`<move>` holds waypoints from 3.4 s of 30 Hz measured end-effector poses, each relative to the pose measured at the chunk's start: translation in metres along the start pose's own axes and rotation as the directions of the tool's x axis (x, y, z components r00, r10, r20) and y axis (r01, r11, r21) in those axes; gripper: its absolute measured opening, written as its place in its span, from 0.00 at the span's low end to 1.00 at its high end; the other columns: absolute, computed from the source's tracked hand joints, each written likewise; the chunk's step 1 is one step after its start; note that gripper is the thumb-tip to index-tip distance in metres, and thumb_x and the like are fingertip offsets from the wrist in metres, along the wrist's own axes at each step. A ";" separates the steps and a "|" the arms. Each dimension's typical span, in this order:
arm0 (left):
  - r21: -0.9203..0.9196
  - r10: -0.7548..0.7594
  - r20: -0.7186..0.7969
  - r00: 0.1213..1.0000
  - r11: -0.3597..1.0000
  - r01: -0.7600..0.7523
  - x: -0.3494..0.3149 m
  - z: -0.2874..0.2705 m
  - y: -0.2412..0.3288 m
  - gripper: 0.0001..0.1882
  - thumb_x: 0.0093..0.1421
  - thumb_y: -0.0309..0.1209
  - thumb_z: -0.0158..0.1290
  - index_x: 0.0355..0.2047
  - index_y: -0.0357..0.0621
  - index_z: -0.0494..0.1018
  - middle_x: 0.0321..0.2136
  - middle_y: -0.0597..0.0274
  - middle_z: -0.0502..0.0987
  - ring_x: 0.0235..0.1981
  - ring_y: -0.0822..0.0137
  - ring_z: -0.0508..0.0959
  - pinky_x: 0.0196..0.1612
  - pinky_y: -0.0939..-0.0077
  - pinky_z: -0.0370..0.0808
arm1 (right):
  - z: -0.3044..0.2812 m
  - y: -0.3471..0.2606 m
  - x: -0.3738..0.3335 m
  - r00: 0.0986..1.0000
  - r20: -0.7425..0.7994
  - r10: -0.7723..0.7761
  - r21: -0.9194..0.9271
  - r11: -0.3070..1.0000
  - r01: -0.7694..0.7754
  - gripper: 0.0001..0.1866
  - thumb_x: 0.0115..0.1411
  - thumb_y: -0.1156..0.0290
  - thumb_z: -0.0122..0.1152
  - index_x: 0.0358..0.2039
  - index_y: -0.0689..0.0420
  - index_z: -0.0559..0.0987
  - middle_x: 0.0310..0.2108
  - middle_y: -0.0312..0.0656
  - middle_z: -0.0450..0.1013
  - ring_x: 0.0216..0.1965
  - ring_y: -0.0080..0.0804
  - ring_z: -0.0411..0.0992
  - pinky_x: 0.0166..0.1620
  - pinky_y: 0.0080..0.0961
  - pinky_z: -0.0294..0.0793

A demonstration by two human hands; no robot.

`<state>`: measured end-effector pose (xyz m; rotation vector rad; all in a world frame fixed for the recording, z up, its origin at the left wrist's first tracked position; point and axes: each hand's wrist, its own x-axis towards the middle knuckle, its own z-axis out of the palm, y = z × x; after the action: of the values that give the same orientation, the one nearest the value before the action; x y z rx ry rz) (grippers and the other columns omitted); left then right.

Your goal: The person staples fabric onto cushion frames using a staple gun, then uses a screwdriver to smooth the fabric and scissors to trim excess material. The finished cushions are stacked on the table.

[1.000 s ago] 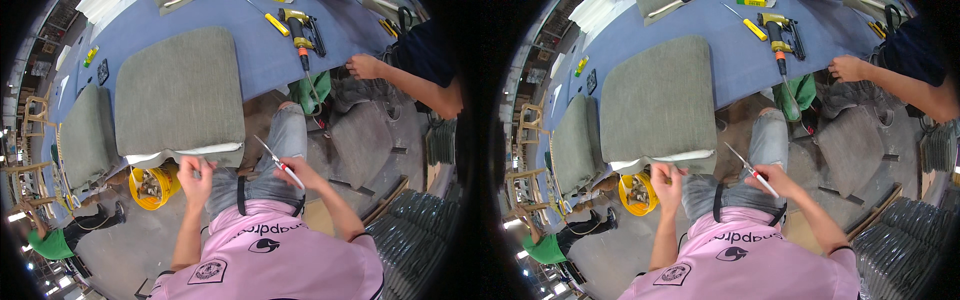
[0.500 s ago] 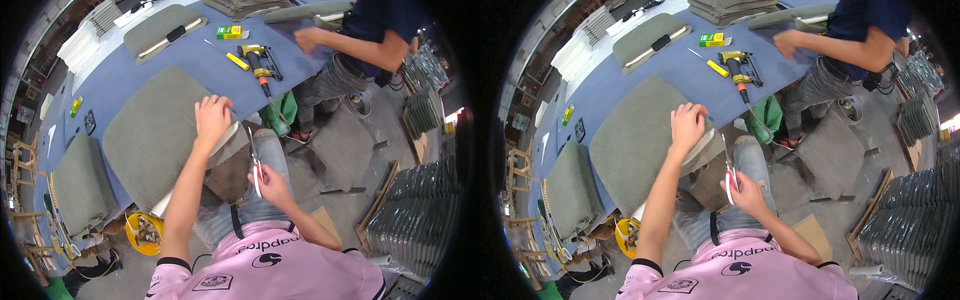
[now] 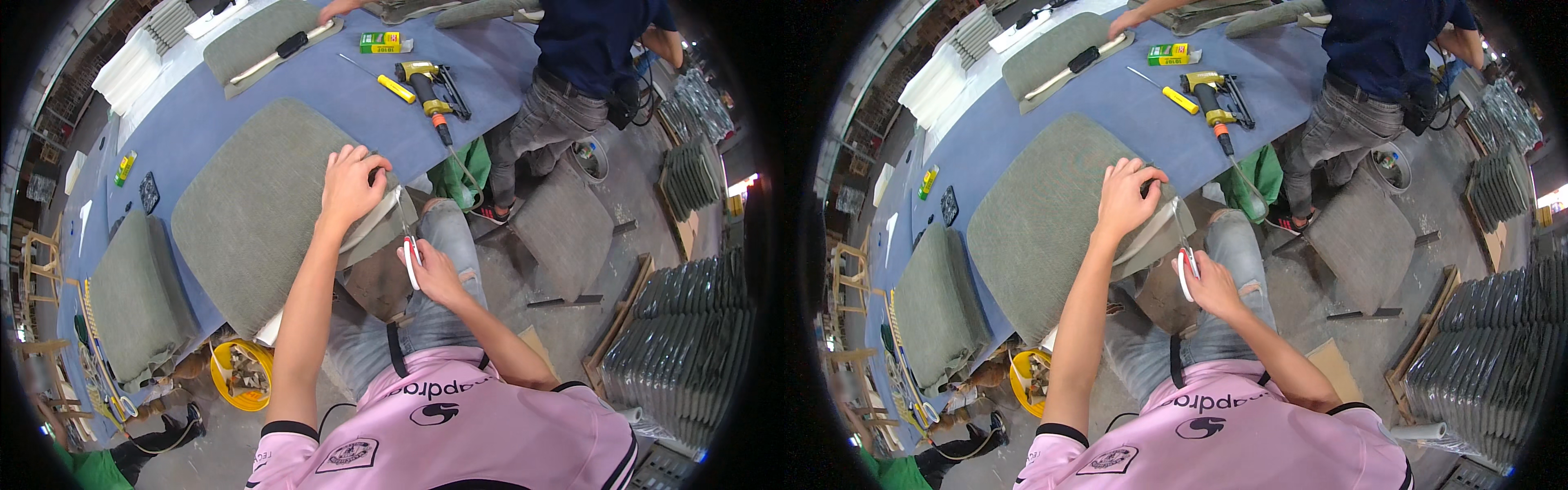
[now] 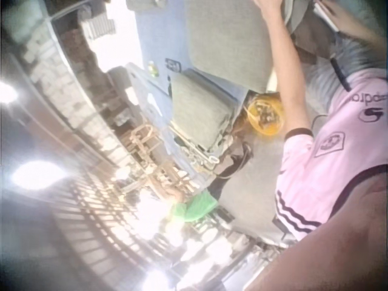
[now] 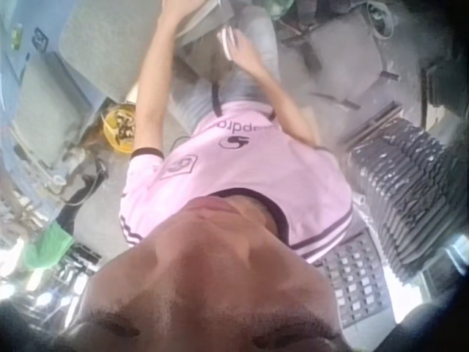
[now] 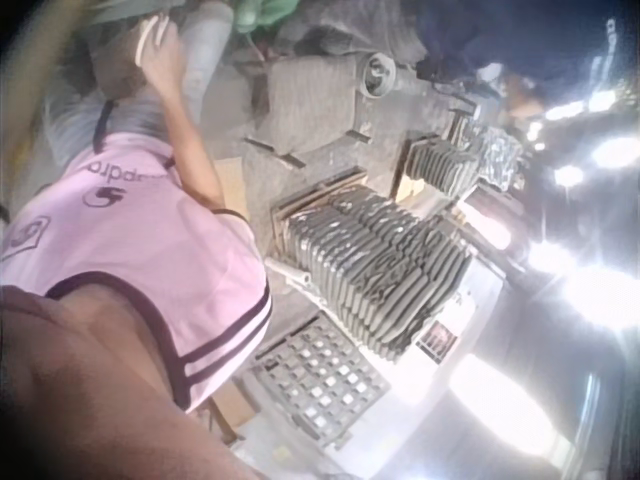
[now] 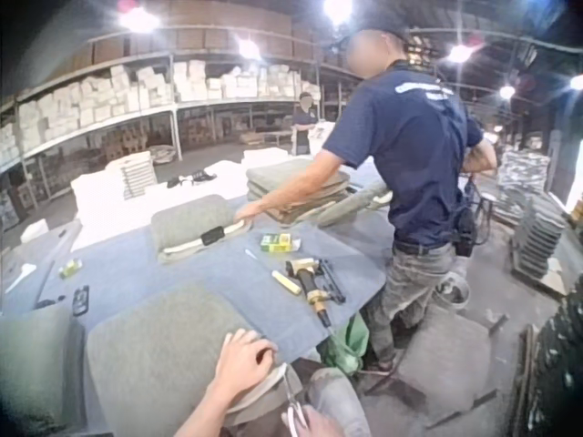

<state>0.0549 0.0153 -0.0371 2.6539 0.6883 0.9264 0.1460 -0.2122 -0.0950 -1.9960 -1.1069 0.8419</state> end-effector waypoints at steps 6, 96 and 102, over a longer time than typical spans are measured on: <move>-0.023 0.000 -0.019 1.000 1.000 0.000 0.002 0.003 -0.001 0.07 0.59 0.29 0.60 0.34 0.53 0.86 0.28 0.65 0.73 0.38 0.59 0.74 0.45 0.62 0.67 | 0.023 0.015 0.001 0.996 -0.092 -0.017 0.042 0.999 0.021 0.27 0.76 0.44 0.56 0.43 0.61 0.76 0.25 0.52 0.75 0.27 0.54 0.77 0.33 0.48 0.70; 0.387 -0.433 -0.235 0.870 0.779 0.492 -0.248 -0.177 0.027 0.25 0.73 0.39 0.54 0.66 0.44 0.75 0.71 0.41 0.69 0.73 0.34 0.63 0.74 0.39 0.59 | -0.024 0.118 -0.022 0.992 -0.045 -0.117 -0.390 0.916 0.091 0.31 0.67 0.48 0.65 0.67 0.45 0.75 0.76 0.56 0.58 0.75 0.66 0.56 0.70 0.61 0.65; 0.135 -0.464 -0.306 0.831 0.844 0.520 -0.281 -0.172 0.040 0.24 0.69 0.33 0.55 0.65 0.42 0.77 0.70 0.37 0.69 0.72 0.34 0.65 0.75 0.39 0.58 | -0.058 0.044 -0.002 0.961 0.061 -0.270 0.150 0.954 0.258 0.22 0.72 0.54 0.63 0.60 0.50 0.81 0.64 0.50 0.75 0.68 0.48 0.70 0.65 0.41 0.74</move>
<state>-0.2333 -0.1487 -0.0357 2.3320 1.5330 1.0977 0.2105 -0.2459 -0.0983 -1.6654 -1.2901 0.8394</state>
